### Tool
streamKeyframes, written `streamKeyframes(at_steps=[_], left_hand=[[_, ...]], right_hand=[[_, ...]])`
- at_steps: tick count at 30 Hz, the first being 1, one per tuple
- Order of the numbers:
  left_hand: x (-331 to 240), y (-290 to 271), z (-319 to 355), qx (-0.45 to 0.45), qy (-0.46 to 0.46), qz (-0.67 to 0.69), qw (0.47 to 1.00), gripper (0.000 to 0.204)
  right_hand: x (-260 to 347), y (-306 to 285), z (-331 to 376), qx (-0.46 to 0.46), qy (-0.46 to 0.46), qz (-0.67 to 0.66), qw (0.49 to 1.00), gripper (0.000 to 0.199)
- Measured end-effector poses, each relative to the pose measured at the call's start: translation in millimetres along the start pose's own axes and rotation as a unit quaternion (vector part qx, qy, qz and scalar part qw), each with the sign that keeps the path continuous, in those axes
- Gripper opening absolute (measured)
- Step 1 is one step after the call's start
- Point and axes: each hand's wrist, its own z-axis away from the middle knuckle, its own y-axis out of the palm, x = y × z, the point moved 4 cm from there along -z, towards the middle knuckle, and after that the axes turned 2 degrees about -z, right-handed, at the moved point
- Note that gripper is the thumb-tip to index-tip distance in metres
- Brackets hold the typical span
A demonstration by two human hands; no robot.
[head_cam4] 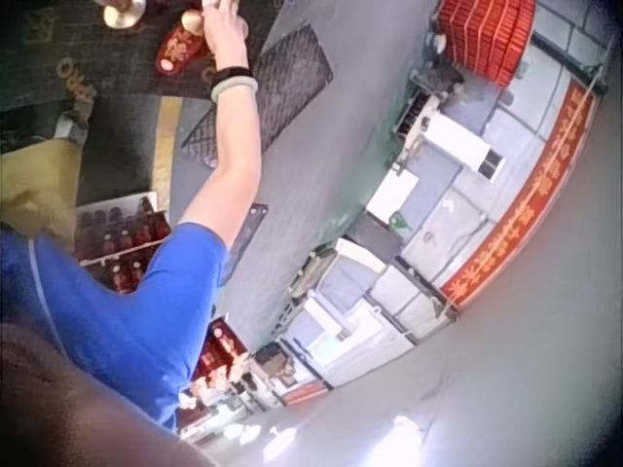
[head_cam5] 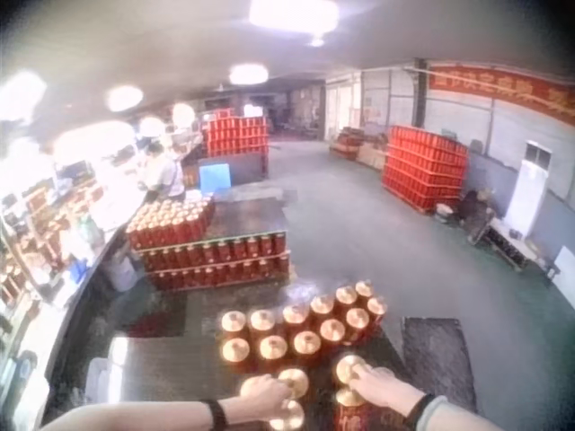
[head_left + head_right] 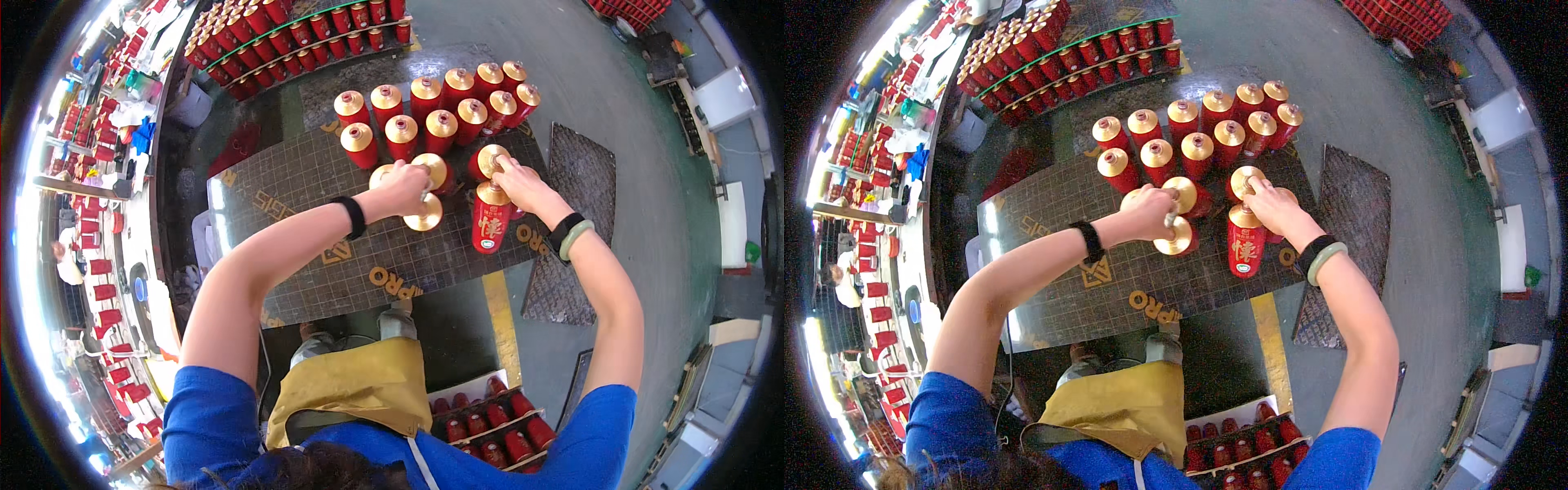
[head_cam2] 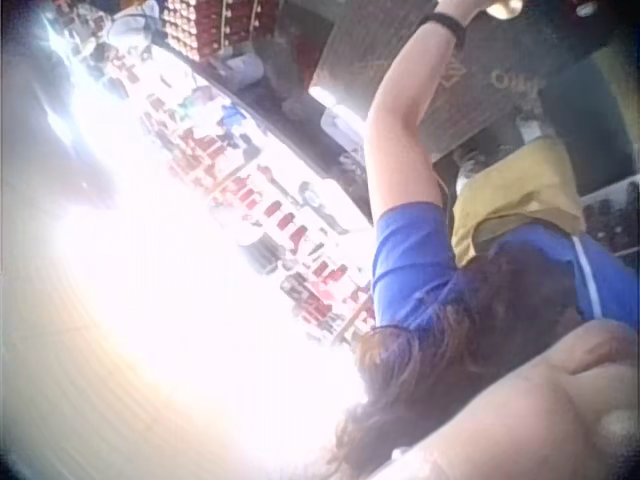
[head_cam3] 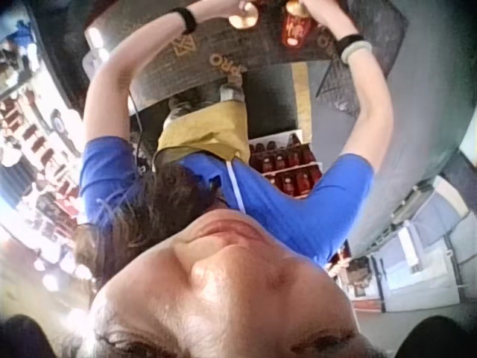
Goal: Applying labels and protective sleeves to red liquor bottles on an assembly line.
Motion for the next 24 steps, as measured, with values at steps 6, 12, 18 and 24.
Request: streamKeyframes(at_steps=[6, 12, 18, 24], left_hand=[[-6.9, 23.1, -95.1, 0.022, -0.028, 0.037, 0.999, 0.047], [2.0, 29.4, -132.6, 0.007, -0.029, 0.057, 0.998, 0.037], [2.1, 3.8, -86.0, -0.061, 0.002, 0.079, 0.995, 0.027], [23.0, 2.5, -75.3, -0.019, 0.051, 0.061, 0.997, 0.024]], right_hand=[[-57.7, 27.6, -28.8, 0.036, -0.009, 0.003, 0.999, 0.017], [-95.0, 33.4, -36.3, 0.011, -0.003, -0.038, 0.999, 0.019], [-110.1, -12.8, 0.7, -0.021, -0.001, -0.074, 0.997, 0.021], [-155.8, -17.0, -8.7, -0.039, 0.010, -0.101, 0.994, 0.025]])
